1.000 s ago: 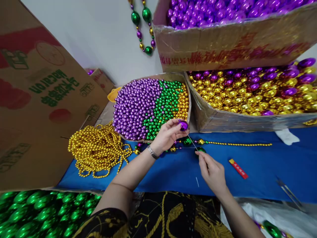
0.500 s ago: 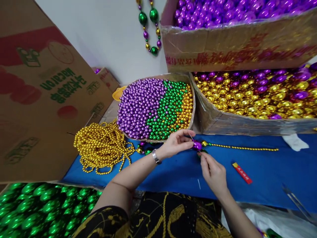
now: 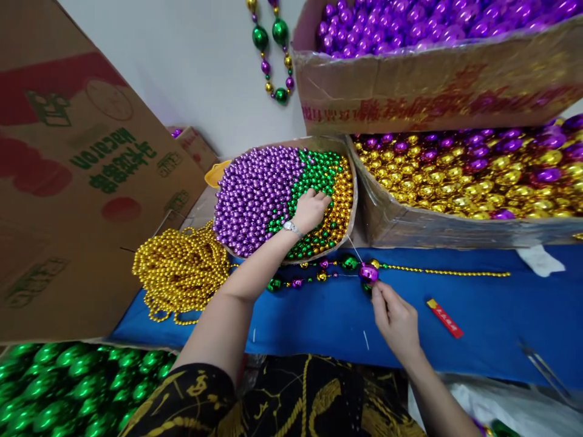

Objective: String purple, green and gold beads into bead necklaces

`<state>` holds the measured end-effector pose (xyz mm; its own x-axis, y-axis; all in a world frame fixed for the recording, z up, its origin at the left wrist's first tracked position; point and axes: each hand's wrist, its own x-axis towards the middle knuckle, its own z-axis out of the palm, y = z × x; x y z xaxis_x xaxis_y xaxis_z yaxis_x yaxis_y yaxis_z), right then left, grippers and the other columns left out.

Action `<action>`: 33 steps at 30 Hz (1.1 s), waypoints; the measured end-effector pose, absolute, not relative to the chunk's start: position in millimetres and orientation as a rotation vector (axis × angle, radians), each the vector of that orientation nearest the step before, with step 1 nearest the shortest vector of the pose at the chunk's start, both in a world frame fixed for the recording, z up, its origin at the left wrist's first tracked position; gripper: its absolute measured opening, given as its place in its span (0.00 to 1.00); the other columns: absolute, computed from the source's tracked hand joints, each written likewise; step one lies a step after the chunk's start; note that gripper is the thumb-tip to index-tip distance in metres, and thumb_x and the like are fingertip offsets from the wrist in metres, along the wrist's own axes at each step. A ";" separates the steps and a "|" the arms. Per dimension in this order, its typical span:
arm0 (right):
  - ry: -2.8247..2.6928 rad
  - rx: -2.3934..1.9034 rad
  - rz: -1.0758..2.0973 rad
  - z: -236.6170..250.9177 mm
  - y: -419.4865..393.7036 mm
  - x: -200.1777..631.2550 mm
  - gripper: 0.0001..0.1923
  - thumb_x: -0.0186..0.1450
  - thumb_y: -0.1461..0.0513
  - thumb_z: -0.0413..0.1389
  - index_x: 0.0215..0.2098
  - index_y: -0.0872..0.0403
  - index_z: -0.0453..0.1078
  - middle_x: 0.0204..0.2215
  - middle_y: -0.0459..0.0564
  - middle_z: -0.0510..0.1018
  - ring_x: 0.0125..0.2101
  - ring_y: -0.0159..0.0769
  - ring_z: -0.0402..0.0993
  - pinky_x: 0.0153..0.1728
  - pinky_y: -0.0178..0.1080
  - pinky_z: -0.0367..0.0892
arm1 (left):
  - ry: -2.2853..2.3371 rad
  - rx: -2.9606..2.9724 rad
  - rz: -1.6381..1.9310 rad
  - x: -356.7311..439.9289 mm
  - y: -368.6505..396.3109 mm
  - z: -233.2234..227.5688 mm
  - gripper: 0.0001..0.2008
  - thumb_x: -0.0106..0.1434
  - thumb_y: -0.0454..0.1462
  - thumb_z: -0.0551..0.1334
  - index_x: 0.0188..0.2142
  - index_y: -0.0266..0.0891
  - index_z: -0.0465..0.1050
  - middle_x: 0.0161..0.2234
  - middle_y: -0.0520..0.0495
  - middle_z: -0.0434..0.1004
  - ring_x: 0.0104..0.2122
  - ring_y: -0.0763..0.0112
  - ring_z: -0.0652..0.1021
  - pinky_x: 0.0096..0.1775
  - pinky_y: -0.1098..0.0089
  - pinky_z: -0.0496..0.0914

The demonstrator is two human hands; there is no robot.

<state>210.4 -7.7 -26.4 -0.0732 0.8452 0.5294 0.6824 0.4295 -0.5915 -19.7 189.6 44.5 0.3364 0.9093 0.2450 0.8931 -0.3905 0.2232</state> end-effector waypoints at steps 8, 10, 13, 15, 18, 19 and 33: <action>-1.801 -1.272 0.191 -20.8 -6.4 210.4 0.10 0.70 0.63 0.50 0.43 0.54 0.73 0.34 0.51 0.83 0.30 0.34 0.81 0.36 0.33 0.76 | 0.944 1.220 1.024 -2.3 134.7 55.2 0.14 0.59 0.43 0.67 0.41 0.37 0.76 0.37 0.46 0.78 0.32 0.75 0.76 0.33 0.73 0.69; -1.803 -1.268 0.188 -19.5 -5.9 210.0 0.10 0.70 0.63 0.50 0.43 0.54 0.73 0.35 0.52 0.83 0.31 0.34 0.81 0.37 0.34 0.76 | 0.854 1.055 0.997 1.3 120.5 59.7 0.14 0.56 0.42 0.69 0.40 0.37 0.77 0.37 0.47 0.78 0.32 0.76 0.76 0.32 0.74 0.69; -1.804 -1.294 0.203 -19.0 -6.1 210.1 0.11 0.70 0.62 0.50 0.43 0.54 0.74 0.35 0.52 0.83 0.31 0.35 0.81 0.38 0.34 0.76 | 0.810 0.966 0.979 4.9 110.2 62.5 0.12 0.56 0.40 0.70 0.38 0.38 0.78 0.37 0.47 0.78 0.31 0.77 0.76 0.31 0.75 0.69; -1.800 -1.300 0.206 -19.5 -6.7 210.9 0.11 0.70 0.62 0.50 0.43 0.54 0.74 0.34 0.51 0.83 0.30 0.34 0.81 0.37 0.34 0.76 | 0.805 0.951 0.967 6.1 108.9 61.6 0.11 0.56 0.40 0.70 0.38 0.38 0.79 0.36 0.47 0.79 0.32 0.77 0.77 0.31 0.75 0.69; -1.798 -1.285 0.179 -20.6 -7.1 212.0 0.10 0.70 0.63 0.50 0.43 0.54 0.73 0.34 0.51 0.83 0.29 0.34 0.80 0.36 0.34 0.75 | 0.818 0.985 0.963 6.2 107.8 58.9 0.12 0.56 0.41 0.70 0.39 0.39 0.79 0.37 0.47 0.79 0.33 0.75 0.77 0.31 0.74 0.69; -1.800 -1.278 0.167 -20.6 -7.1 212.1 0.10 0.70 0.63 0.50 0.43 0.54 0.73 0.34 0.51 0.83 0.30 0.34 0.80 0.36 0.33 0.75 | 0.826 1.028 0.973 6.0 106.5 58.8 0.12 0.57 0.41 0.69 0.39 0.40 0.80 0.36 0.47 0.80 0.32 0.75 0.77 0.31 0.74 0.69; -1.689 -1.260 0.178 -15.2 -4.8 221.9 0.07 0.70 0.66 0.50 0.39 0.54 0.70 0.28 0.47 0.78 0.26 0.30 0.76 0.30 0.31 0.70 | 1.074 2.761 0.402 120.1 228.2 130.1 0.13 0.59 0.36 0.62 0.42 0.37 0.80 0.40 0.37 0.79 0.42 0.55 0.76 0.46 0.54 0.69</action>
<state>221.9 -4.8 -15.2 0.0214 0.7940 0.6075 0.6500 0.4507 -0.6119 120.1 228.2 130.1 0.7072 0.6803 0.1923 0.6396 -0.7316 0.2360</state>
